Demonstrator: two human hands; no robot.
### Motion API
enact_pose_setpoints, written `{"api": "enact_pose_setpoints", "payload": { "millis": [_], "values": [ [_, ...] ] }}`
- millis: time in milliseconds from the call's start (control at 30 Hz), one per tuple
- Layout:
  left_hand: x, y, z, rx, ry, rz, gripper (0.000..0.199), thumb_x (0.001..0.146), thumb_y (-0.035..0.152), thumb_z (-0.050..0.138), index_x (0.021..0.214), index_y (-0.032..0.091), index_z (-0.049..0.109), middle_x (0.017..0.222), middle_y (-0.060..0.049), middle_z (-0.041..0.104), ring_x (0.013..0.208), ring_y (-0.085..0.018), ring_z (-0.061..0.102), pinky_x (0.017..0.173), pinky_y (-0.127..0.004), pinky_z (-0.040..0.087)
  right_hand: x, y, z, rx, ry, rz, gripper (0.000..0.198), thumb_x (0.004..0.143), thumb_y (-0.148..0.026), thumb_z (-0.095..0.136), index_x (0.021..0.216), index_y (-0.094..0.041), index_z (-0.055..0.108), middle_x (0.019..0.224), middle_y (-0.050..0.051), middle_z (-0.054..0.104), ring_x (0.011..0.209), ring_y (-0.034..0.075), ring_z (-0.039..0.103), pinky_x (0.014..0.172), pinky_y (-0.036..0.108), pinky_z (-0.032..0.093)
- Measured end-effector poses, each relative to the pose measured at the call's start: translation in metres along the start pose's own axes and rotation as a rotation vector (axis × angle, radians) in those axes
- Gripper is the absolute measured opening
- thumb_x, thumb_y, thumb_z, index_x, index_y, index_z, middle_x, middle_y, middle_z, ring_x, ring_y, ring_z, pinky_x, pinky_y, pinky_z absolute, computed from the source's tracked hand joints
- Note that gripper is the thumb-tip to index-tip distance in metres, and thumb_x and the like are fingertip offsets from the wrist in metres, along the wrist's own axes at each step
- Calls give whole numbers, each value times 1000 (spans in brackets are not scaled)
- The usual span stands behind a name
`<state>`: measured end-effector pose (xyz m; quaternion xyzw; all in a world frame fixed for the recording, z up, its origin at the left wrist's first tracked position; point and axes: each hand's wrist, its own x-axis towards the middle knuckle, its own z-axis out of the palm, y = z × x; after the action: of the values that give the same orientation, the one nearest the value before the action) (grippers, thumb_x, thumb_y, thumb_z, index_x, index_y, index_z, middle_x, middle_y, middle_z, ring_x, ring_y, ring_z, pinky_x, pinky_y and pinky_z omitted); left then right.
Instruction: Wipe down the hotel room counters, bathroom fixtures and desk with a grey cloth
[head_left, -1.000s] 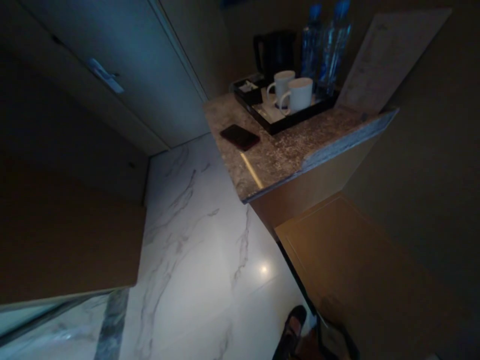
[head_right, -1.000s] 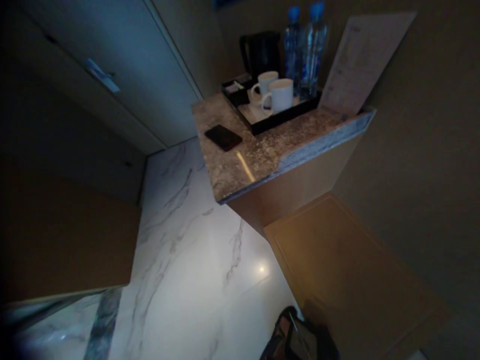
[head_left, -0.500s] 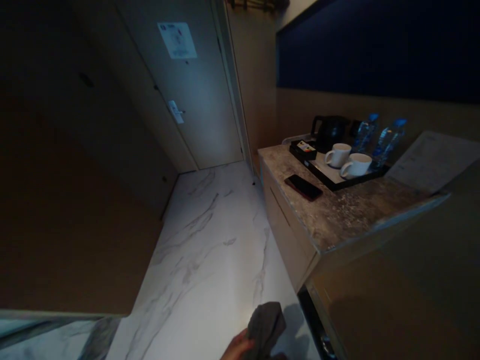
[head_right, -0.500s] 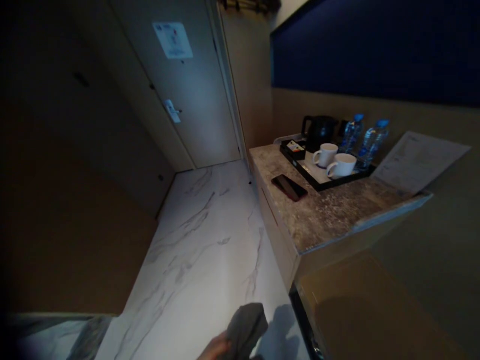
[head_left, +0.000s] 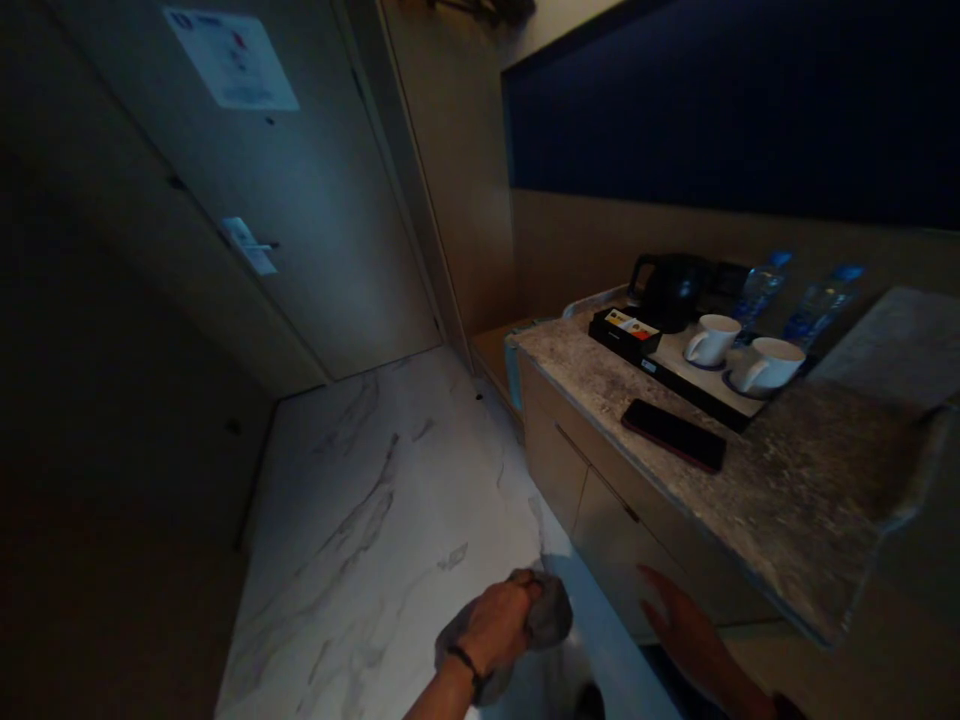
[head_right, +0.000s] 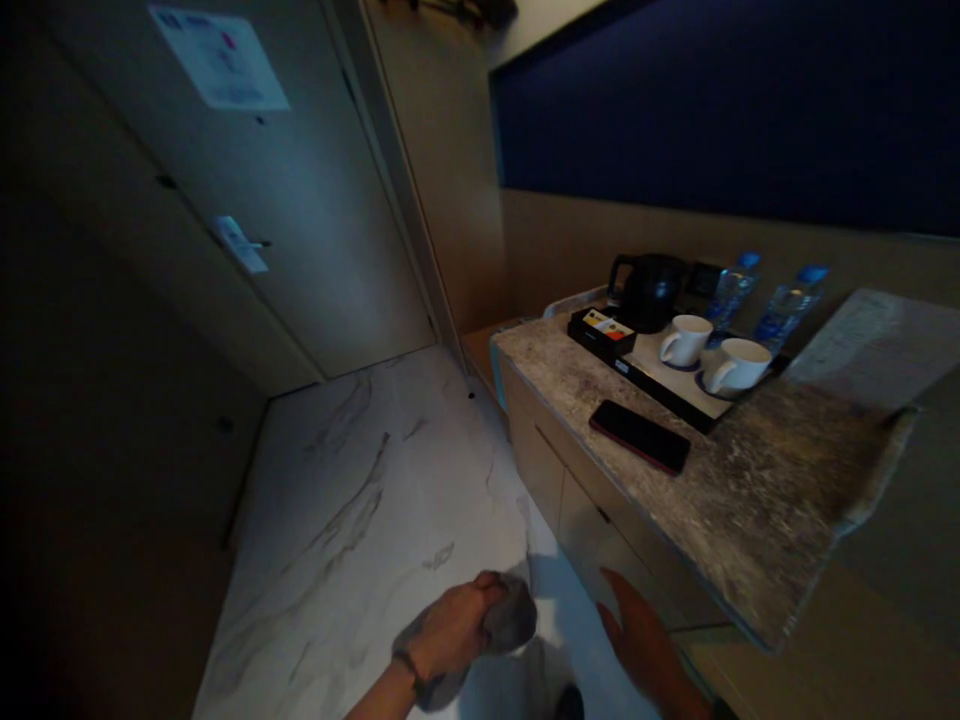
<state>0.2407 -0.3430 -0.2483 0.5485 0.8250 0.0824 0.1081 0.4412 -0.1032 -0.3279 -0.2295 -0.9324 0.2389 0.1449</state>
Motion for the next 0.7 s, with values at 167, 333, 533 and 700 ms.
{"api": "enact_pose_setpoints", "payload": {
  "millis": [167,333,533,700],
  "values": [
    [101,-10,-28,192,-147,141,61,74,11,53,135,16,48,143,-16,48,101,-29,65,80,-40,56,85,-11,46,-93,143,4,54,88,-28,33,135,-4,47,140,20,48,131,27,46,110,44,41],
    [192,-25,-31,331,-138,278,51,90,13,36,141,11,42,151,-22,35,99,-30,66,73,-41,57,121,-29,97,-120,223,163,63,82,-18,38,143,0,35,149,23,35,141,33,28,115,52,31],
    [259,-49,-26,327,-227,342,44,93,13,38,135,13,49,129,-23,57,86,-25,68,69,-37,55,120,-47,112,-248,286,312,71,81,-22,42,147,-2,25,148,21,38,139,38,30,114,57,28],
    [246,-74,-31,356,-264,512,38,92,10,38,126,12,55,120,-20,58,91,-24,65,72,-35,54,133,-76,111,-267,328,522,68,80,-22,43,144,1,32,144,23,42,135,37,35,111,53,35]
  ]
}}
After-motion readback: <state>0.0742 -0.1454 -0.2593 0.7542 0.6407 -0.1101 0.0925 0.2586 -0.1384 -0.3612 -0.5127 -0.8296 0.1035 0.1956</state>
